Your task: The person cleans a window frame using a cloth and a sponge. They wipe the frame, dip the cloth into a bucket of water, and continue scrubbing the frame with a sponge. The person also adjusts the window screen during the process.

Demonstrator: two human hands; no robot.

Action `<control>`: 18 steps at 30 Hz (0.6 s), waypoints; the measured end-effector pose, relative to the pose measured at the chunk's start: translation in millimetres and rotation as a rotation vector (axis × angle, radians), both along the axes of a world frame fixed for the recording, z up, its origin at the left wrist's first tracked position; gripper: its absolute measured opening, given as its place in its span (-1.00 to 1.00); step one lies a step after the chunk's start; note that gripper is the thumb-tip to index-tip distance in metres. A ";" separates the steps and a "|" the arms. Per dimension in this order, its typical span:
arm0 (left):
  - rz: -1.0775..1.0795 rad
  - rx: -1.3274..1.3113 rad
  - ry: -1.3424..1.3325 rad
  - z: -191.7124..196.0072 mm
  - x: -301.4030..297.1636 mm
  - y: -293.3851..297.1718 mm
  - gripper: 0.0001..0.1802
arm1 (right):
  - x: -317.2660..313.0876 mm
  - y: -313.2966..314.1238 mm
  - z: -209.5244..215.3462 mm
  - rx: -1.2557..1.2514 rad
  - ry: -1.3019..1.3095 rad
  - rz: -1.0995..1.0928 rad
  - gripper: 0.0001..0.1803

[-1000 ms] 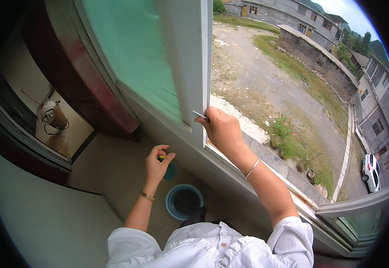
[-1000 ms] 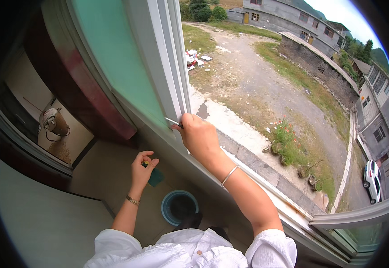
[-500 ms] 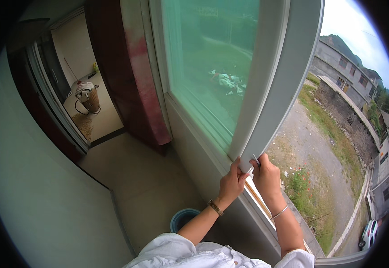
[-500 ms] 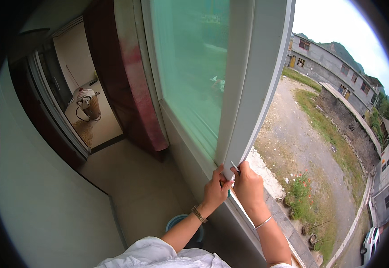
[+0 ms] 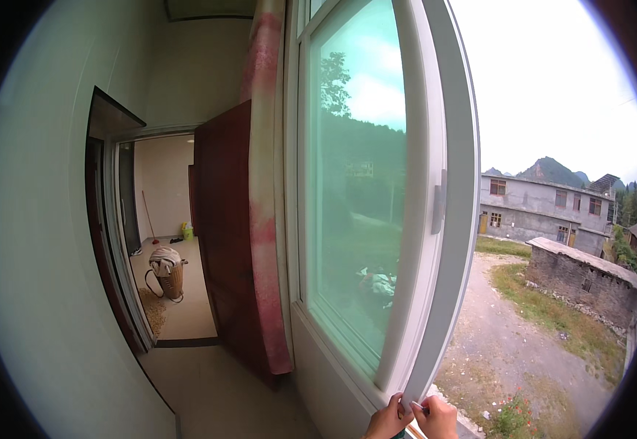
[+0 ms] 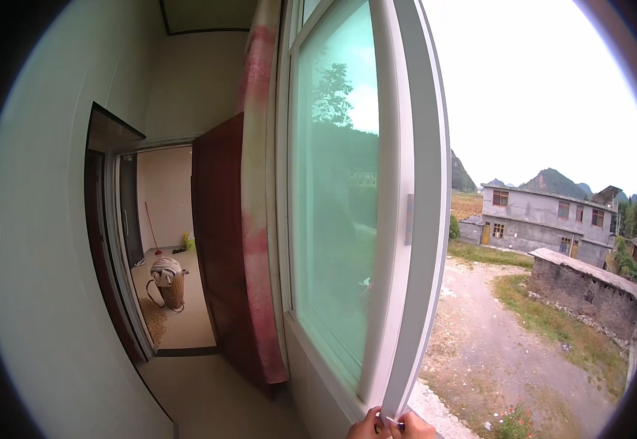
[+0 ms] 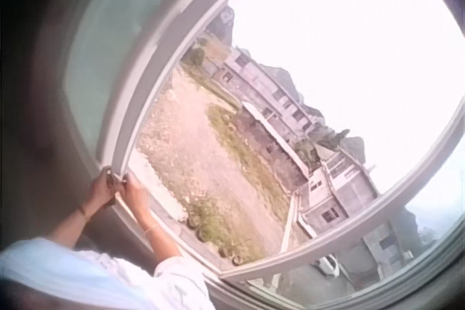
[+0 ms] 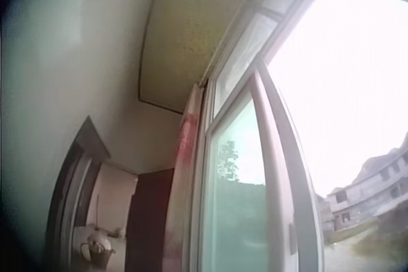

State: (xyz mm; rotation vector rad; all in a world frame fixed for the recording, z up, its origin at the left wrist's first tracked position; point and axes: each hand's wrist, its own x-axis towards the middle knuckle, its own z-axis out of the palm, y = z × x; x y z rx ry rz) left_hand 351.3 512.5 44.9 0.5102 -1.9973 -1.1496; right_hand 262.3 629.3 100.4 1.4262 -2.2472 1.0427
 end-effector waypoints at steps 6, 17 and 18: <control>0.032 -0.172 -0.104 6.1 1.1 -4.3 -0.50 | -11.2 -14.7 18.6 -0.133 -0.088 0.038 -0.70; 0.106 -0.221 -0.162 -13.8 -5.0 -6.4 -0.43 | 13.4 37.5 41.5 -0.184 -0.007 0.168 -0.73; 0.110 -0.198 -0.134 -15.4 -5.3 -8.9 -0.43 | 6.7 34.4 53.7 -0.238 0.006 0.116 -0.71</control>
